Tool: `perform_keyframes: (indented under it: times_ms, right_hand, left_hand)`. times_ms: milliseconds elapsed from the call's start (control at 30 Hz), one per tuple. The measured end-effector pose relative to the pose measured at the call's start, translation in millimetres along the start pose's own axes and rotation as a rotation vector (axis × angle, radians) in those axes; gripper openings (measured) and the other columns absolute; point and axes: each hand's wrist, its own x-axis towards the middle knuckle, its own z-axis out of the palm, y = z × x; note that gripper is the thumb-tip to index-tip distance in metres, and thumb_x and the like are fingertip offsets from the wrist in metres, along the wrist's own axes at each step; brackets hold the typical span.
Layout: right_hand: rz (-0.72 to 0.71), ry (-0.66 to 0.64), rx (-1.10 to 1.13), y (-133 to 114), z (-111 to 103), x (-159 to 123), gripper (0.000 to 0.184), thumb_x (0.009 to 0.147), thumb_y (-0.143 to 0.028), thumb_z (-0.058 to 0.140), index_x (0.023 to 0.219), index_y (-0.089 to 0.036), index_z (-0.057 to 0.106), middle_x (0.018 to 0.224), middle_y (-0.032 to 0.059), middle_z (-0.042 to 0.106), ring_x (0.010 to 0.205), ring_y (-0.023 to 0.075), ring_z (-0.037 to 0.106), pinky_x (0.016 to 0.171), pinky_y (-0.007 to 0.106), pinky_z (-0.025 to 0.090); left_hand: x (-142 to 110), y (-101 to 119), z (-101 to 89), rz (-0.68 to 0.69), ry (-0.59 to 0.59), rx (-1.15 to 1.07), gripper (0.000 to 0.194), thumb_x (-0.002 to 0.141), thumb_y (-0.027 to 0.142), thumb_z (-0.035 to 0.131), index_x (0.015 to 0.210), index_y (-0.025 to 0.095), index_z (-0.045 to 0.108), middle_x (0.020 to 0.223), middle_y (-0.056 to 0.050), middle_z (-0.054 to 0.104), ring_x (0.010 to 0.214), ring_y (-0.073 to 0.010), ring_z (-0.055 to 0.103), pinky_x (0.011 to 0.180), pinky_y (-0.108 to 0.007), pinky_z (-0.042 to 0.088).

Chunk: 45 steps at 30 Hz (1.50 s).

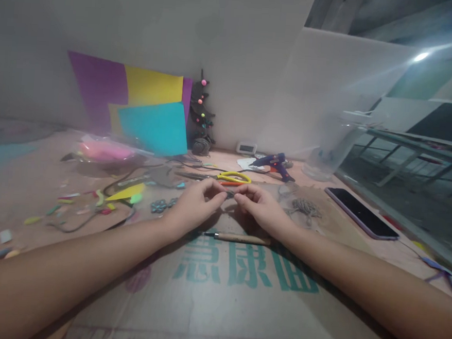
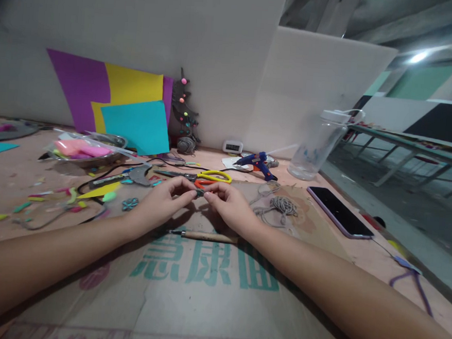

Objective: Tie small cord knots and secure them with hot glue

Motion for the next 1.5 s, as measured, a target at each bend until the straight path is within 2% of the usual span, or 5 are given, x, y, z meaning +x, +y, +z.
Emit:
perform_keyframes:
  times_ms: [167,500,800,1100,1500]
  right_hand:
    - [0.049,-0.051,0.022,-5.9,-0.4,-1.3,0.039,0.072,-0.052,0.069,0.084,-0.017,0.055,0.050,-0.0082,0.045,0.045,0.0066,0.037,0.043,0.021,0.024]
    - [0.006,-0.052,0.059,-2.0,-0.1,0.7,0.044,0.074,-0.058,0.066,0.085,-0.016,0.056,0.053,-0.0068,0.050,0.045,0.0065,0.039,0.045,0.021,0.026]
    - [-0.007,-0.029,-0.005,-0.2,0.3,-0.5,0.035,0.077,-0.050,0.066,0.082,-0.017,0.056,0.053,-0.0068,0.049,0.047,0.0075,0.040,0.046,0.022,0.028]
    - [-0.038,0.018,-0.046,-1.0,-0.1,0.3,0.030,0.078,-0.046,0.065,0.080,-0.018,0.053,0.056,-0.0060,0.052,0.050,0.0088,0.045,0.049,0.022,0.032]
    - [-0.025,-0.030,-0.081,0.8,2.1,-3.5,0.027,0.083,-0.044,0.062,0.083,-0.019,0.052,0.054,-0.0075,0.050,0.043,0.0077,0.042,0.041,0.020,0.032]
  left_hand:
    - [-2.1,3.8,-1.1,0.013,-0.040,0.011,0.016,0.086,0.032,0.055,0.086,0.016,0.060,0.085,-0.002,0.066,0.079,-0.0170,0.061,0.071,-0.028,0.045]
    - [-0.4,1.9,2.2,0.004,-0.032,-0.065,0.018,0.086,0.033,0.055,0.084,0.016,0.060,0.083,-0.003,0.066,0.079,-0.0178,0.061,0.070,-0.028,0.046]
    - [-2.4,5.7,-0.1,0.016,-0.060,0.005,0.021,0.086,0.035,0.055,0.081,0.016,0.063,0.081,-0.004,0.067,0.077,-0.0180,0.061,0.070,-0.028,0.045]
    - [-1.0,-1.2,-1.5,0.044,-0.127,-0.117,0.021,0.088,0.034,0.056,0.098,0.018,0.065,0.095,-0.003,0.069,0.085,-0.0165,0.062,0.073,-0.026,0.048]
    - [-3.4,3.7,-2.3,-0.025,-0.073,-0.041,0.030,0.088,0.046,0.053,0.083,0.017,0.062,0.080,-0.002,0.066,0.066,-0.0143,0.059,0.056,-0.023,0.044]
